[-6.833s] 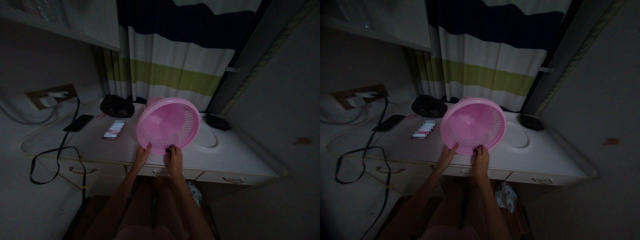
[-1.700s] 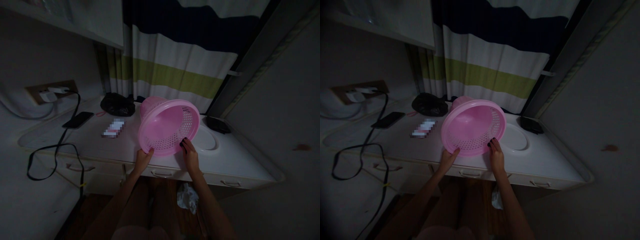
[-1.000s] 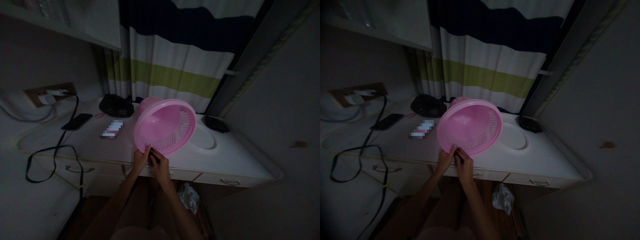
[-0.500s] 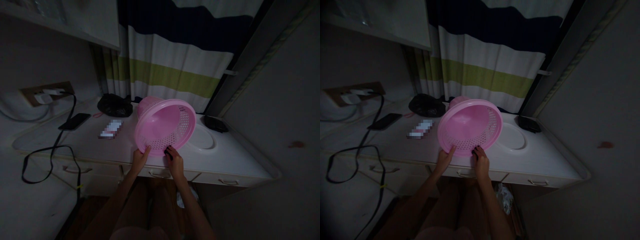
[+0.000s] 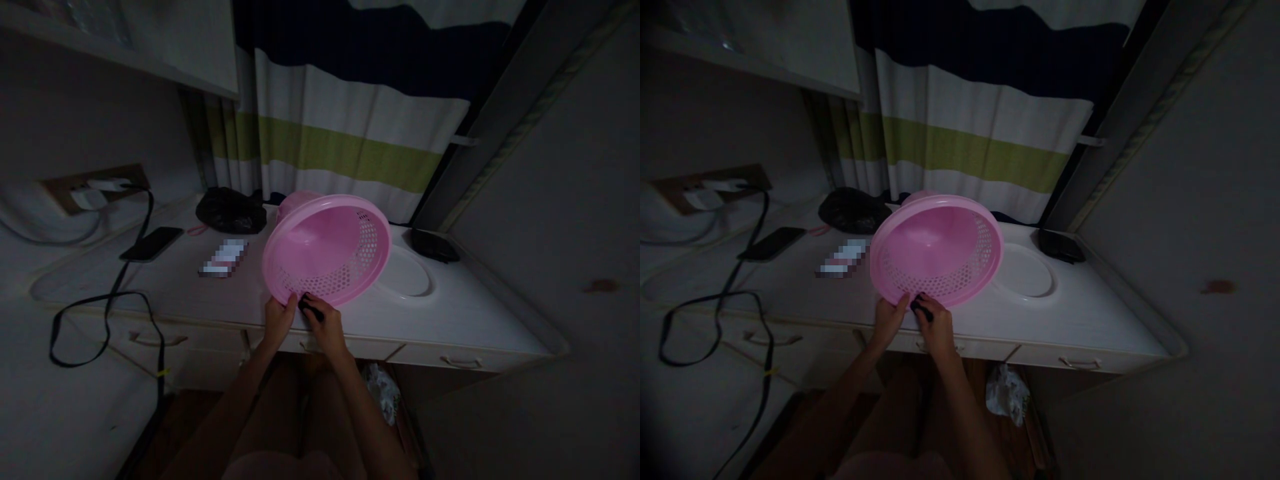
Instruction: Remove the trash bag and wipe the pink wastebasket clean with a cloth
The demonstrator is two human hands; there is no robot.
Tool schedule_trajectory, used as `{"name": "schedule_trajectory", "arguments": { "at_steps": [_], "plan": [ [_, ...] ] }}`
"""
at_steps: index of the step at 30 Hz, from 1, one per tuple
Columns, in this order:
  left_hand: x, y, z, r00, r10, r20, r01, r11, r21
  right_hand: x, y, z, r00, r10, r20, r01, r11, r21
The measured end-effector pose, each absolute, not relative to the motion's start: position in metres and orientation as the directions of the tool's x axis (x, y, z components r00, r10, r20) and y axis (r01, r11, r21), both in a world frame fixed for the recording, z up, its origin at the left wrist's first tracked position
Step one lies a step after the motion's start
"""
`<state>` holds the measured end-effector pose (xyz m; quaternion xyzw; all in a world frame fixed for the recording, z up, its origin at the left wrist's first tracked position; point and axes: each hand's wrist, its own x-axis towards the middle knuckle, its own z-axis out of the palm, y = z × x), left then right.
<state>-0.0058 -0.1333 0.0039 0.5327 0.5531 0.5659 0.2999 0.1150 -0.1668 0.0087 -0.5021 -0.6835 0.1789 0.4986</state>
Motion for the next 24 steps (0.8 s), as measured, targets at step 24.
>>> {"name": "schedule_trajectory", "arguments": {
  "at_steps": [24],
  "plan": [
    [0.005,-0.141,0.008,-0.301,0.882,0.363,0.251,-0.294,0.922,0.229,-0.153,0.027,-0.035,0.762,0.646,0.904,0.300,-0.304]
  ]
}}
